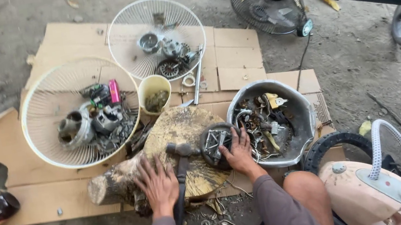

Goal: Dismantle a mechanical component using a hammer and a punch tool on a wooden block

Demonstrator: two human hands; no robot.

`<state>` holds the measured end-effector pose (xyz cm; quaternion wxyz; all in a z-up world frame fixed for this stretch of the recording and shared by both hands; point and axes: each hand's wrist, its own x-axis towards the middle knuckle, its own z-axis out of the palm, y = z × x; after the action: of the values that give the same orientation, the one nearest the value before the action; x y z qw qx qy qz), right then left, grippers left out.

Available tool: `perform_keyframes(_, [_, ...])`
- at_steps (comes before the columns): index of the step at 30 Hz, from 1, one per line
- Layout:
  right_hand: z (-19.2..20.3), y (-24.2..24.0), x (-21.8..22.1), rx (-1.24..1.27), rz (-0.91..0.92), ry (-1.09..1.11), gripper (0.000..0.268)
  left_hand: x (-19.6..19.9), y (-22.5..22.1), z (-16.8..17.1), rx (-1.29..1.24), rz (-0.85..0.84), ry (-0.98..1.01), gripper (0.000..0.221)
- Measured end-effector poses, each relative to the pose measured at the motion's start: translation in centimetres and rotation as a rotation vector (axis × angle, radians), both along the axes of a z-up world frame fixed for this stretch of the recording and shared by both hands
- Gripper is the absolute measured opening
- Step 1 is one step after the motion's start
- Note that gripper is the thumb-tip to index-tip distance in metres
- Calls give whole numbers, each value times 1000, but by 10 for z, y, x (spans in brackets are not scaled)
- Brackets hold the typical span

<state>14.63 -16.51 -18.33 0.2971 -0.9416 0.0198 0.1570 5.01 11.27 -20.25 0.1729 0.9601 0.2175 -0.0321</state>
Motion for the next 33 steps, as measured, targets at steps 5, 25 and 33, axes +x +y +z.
perform_keyframes(5, [-17,3,5,-26,26,92,92,-67,-56,25,50,36,30,91])
perform_keyframes(25, [115,51,-40,41,334,311,136,-78,26,135,-1096,567,327,42])
perform_keyframes(33, [99,36,-27,40,222,36,110,-79,24,128,-1166,633,198,42])
